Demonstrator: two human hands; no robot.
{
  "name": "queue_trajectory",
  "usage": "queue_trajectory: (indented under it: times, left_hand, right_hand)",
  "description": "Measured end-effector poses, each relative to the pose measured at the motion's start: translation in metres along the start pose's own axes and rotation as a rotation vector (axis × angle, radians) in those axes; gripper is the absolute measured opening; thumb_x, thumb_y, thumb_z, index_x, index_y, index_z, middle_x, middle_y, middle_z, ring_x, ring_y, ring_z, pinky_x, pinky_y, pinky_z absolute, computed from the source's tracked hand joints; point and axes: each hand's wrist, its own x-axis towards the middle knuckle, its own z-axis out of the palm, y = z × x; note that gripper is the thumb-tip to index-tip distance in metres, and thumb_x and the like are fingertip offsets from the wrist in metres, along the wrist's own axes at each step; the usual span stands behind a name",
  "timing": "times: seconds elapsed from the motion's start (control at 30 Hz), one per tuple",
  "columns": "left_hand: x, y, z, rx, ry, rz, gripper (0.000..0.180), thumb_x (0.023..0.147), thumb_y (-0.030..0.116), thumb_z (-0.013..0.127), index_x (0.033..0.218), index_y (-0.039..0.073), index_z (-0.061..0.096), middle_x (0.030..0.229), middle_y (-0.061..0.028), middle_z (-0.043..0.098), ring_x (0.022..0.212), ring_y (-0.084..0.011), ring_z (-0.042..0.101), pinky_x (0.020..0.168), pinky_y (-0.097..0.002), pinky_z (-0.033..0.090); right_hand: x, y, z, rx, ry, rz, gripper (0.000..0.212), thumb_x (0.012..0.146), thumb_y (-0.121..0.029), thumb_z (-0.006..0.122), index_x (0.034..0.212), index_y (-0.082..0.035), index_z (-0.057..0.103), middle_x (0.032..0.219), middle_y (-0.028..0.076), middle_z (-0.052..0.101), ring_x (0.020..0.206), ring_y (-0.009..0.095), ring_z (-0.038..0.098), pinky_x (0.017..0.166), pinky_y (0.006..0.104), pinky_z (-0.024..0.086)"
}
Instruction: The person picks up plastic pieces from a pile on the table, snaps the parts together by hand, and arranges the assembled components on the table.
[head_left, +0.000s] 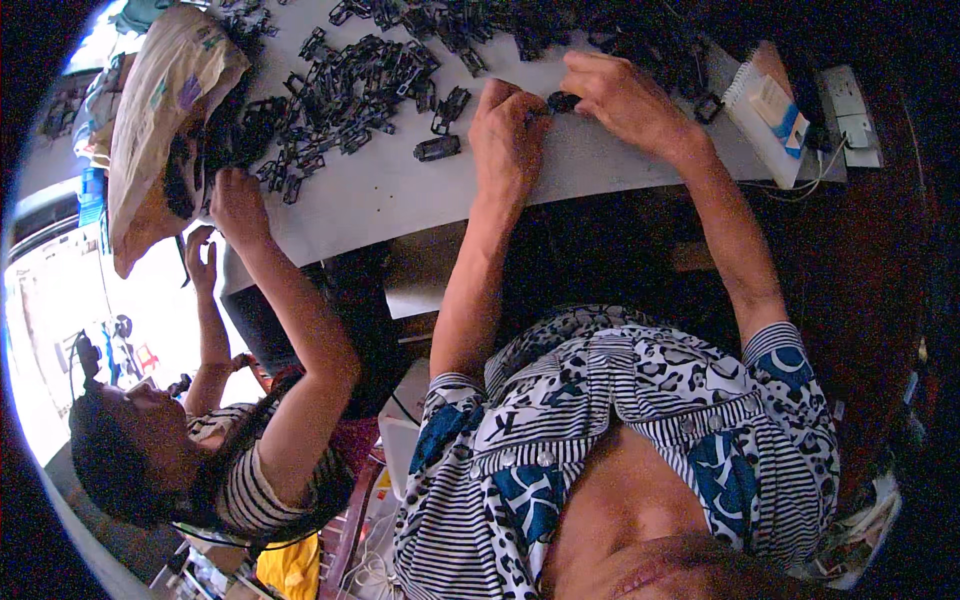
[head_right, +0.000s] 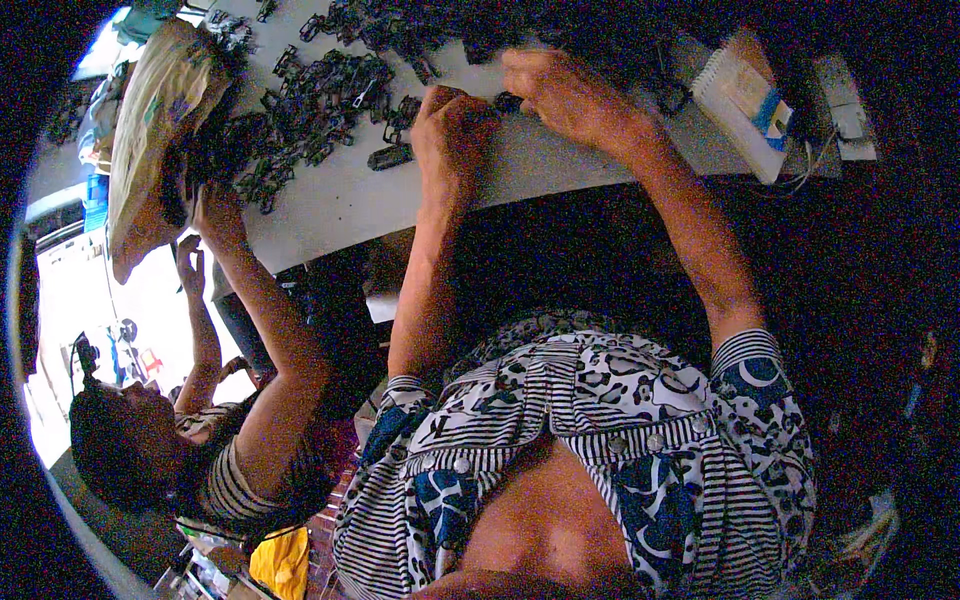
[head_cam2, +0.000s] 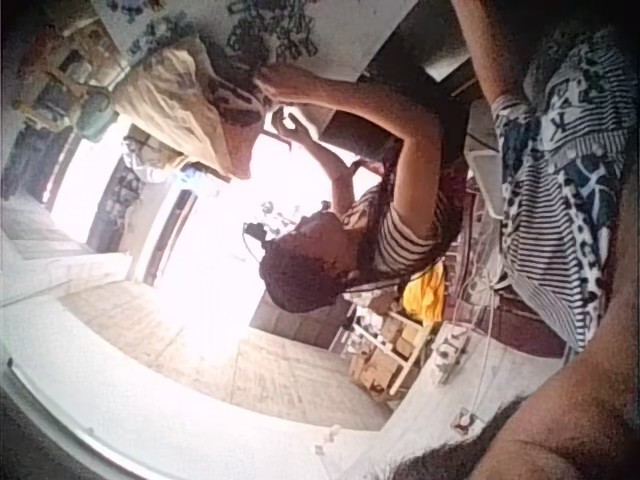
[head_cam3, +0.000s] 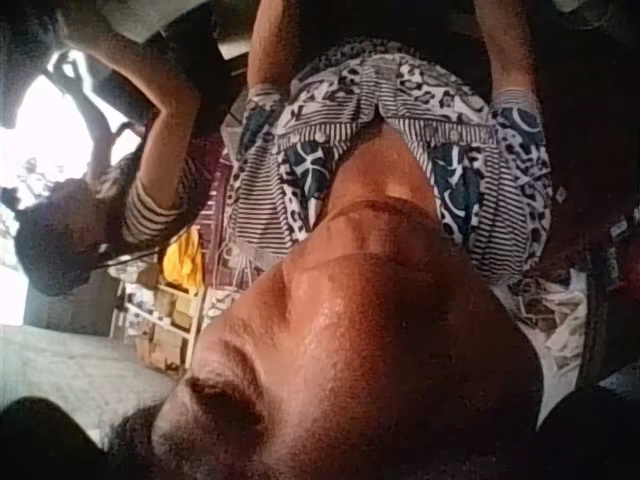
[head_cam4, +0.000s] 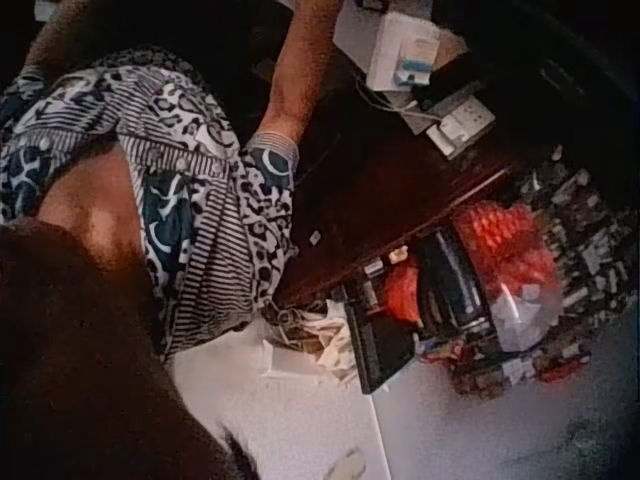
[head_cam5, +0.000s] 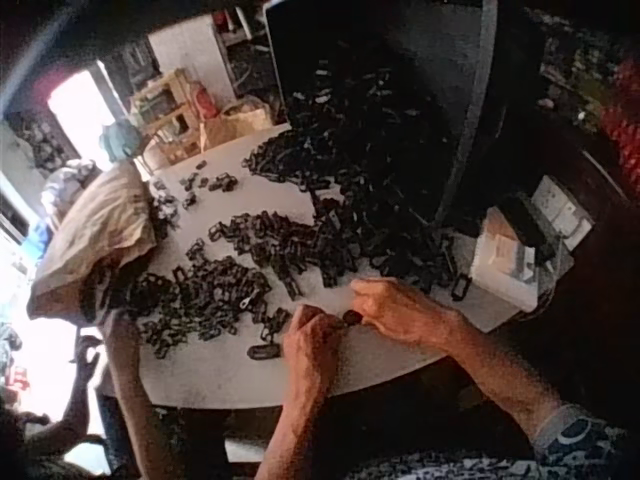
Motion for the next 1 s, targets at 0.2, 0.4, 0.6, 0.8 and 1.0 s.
queue_trajectory:
  times: [0.2,0.4,0.6,0.8,1.0]
  left_hand:
    - [0.002,0.011,0.002,0.061,0.029,-0.032,0.031,0.061,0.000,0.074,0.091,0.005,0.066,0.093,-0.0118,0.058,0.086,-0.0311,0.060,0.073,-0.0386,0.048]
    - [0.007,0.014,0.003,0.108,-0.005,-0.069,0.032,0.061,0.004,0.076,0.091,0.007,0.068,0.092,-0.0091,0.060,0.085,-0.0291,0.061,0.073,-0.0375,0.049]
    - [0.008,0.016,0.004,0.123,0.009,-0.087,0.034,0.059,0.005,0.077,0.091,0.008,0.070,0.091,-0.0089,0.061,0.085,-0.0287,0.061,0.073,-0.0374,0.049]
    - [0.008,0.014,0.009,0.144,0.003,-0.113,0.036,0.059,0.005,0.078,0.094,0.010,0.070,0.092,-0.0092,0.061,0.086,-0.0284,0.061,0.072,-0.0367,0.049]
    - [0.008,0.016,0.008,0.086,-0.001,-0.108,0.032,0.060,0.003,0.077,0.091,0.008,0.070,0.090,-0.0105,0.060,0.085,-0.0288,0.060,0.072,-0.0363,0.050]
  right_hand:
    - [0.001,-0.007,-0.016,0.032,-0.102,0.063,0.029,0.073,-0.009,0.069,0.100,-0.001,0.064,0.112,0.018,0.058,0.108,0.034,0.056,0.094,0.0378,0.046]
    - [-0.006,-0.001,-0.021,0.216,-0.013,0.078,0.028,0.075,-0.009,0.067,0.101,0.000,0.063,0.107,0.016,0.058,0.103,0.033,0.057,0.090,0.0375,0.046]
    - [-0.009,0.004,-0.016,0.072,0.051,0.022,0.030,0.074,-0.007,0.068,0.101,0.001,0.062,0.102,0.014,0.058,0.098,0.032,0.058,0.086,0.0376,0.048]
    - [-0.010,-0.002,-0.022,0.065,0.039,0.045,0.031,0.070,-0.006,0.071,0.100,0.000,0.062,0.100,0.014,0.058,0.096,0.032,0.059,0.083,0.0379,0.049]
    - [-0.008,-0.002,-0.009,-0.002,0.002,0.055,0.029,0.069,-0.006,0.071,0.096,-0.002,0.062,0.096,0.013,0.057,0.092,0.031,0.060,0.078,0.0389,0.050]
